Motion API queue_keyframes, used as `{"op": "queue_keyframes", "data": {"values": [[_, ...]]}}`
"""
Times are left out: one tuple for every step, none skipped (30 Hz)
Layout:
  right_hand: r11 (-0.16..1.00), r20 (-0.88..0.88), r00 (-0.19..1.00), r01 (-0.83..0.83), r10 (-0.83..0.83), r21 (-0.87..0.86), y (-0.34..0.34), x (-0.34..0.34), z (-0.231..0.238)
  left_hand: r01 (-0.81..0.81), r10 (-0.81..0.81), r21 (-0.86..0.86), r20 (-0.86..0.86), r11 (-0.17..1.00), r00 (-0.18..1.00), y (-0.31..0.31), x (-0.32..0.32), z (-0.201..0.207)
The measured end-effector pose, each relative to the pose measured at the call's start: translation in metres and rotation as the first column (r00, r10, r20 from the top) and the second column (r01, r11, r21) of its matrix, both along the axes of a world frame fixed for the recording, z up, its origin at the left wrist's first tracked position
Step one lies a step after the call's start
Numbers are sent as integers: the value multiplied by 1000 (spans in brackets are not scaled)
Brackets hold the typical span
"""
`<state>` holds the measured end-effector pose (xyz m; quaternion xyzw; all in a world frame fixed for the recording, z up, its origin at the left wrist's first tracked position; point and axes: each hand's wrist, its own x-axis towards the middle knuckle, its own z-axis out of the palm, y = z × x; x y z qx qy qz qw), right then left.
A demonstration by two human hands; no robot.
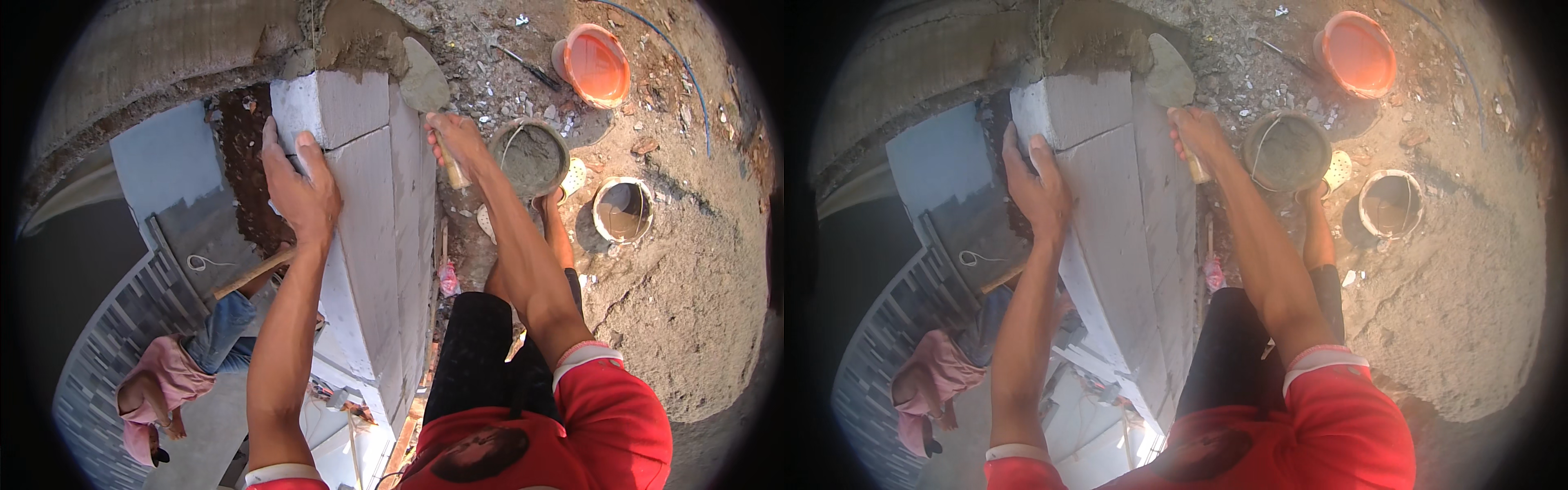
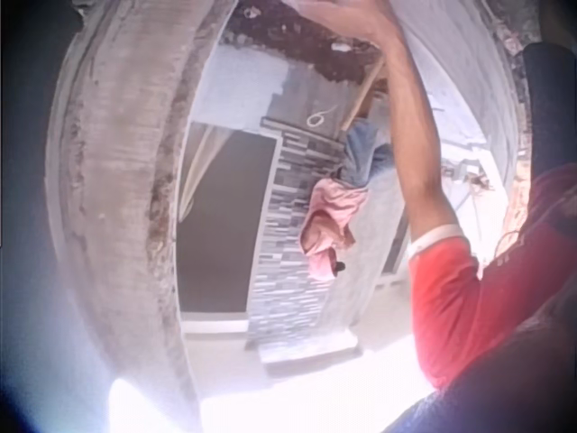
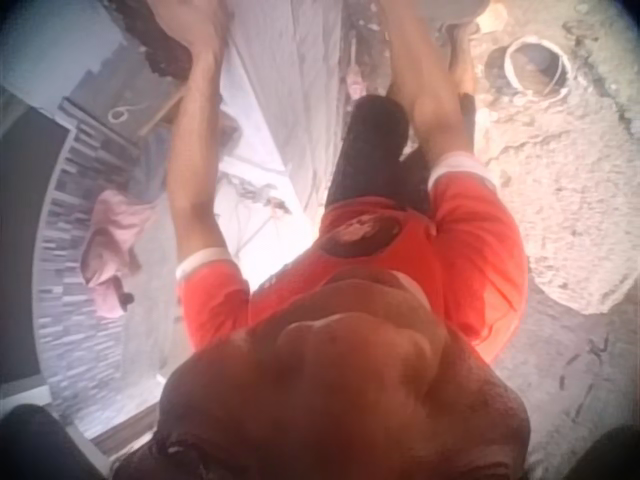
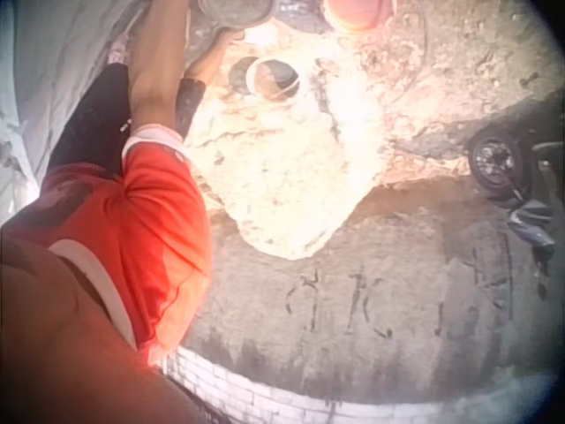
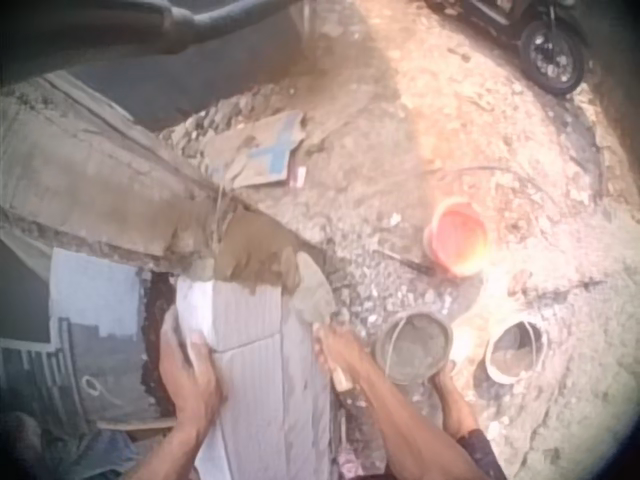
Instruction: The person applies cement to a wall using a trowel, smoothing the surface. They then use a hammer to drive a nail into the wall and attach a string. Finally, they pick up a bucket of water.
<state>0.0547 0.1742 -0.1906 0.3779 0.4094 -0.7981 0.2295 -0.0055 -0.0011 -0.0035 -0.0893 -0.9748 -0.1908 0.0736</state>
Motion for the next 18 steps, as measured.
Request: {"op": "queue_keyframes", "data": {"values": [[1000,-21,1000,-9,9,-5,2,0,2,2,-2,1,0,1000,1000,0,0,0],[1000,-33,999,-13,14,5,3,1,5,5,-5,2,-1,1000,1000,0,0,0],[999,-28,999,-23,24,29,5,2,7,16,-16,-1,-14,1000,1000,0,1,0],[1000,-61,998,-16,17,20,5,3,10,6,-6,6,-3,1000,1000,0,1,1],[1000,-72,997,-14,15,26,5,5,13,3,-3,7,0,1000,1000,0,1,1],[999,-63,998,-25,27,35,5,6,16,0,0,9,4,1000,1000,0,1,1],[999,-93,995,-25,28,39,4,8,19,2,-2,6,3,1000,1000,0,1,1],[998,-105,994,-39,43,47,4,9,21,3,-3,2,0,1000,1000,0,1,1],[996,-111,992,-56,63,62,4,11,24,12,-12,-8,-9,1000,1000,0,1,1],[997,-123,991,-54,59,47,4,12,26,3,-3,2,1,1000,1000,0,1,1],[998,-130,990,-54,59,40,5,15,28,2,-2,6,5,1000,1000,0,1,1],[998,-156,987,-45,50,36,6,18,30,8,-8,4,-3,1000,1000,0,1,1],[996,-153,984,-81,86,42,8,20,32,0,0,7,4,1000,1000,0,0,1],[993,-163,980,-110,117,50,11,25,33,-2,2,3,4,1000,1000,0,0,1],[989,-170,975,-138,147,58,15,31,34,0,0,-6,0,1000,1000,0,1,1],[989,-185,972,-142,148,46,19,38,36,-4,4,0,7,1000,1000,1,0,1],[989,-201,968,-145,149,35,25,45,38,-5,5,1,5,1000,1000,1,0,1],[988,-202,967,-153,154,18,31,51,40,-6,6,-7,3,1000,1000,1,0,1]]}}
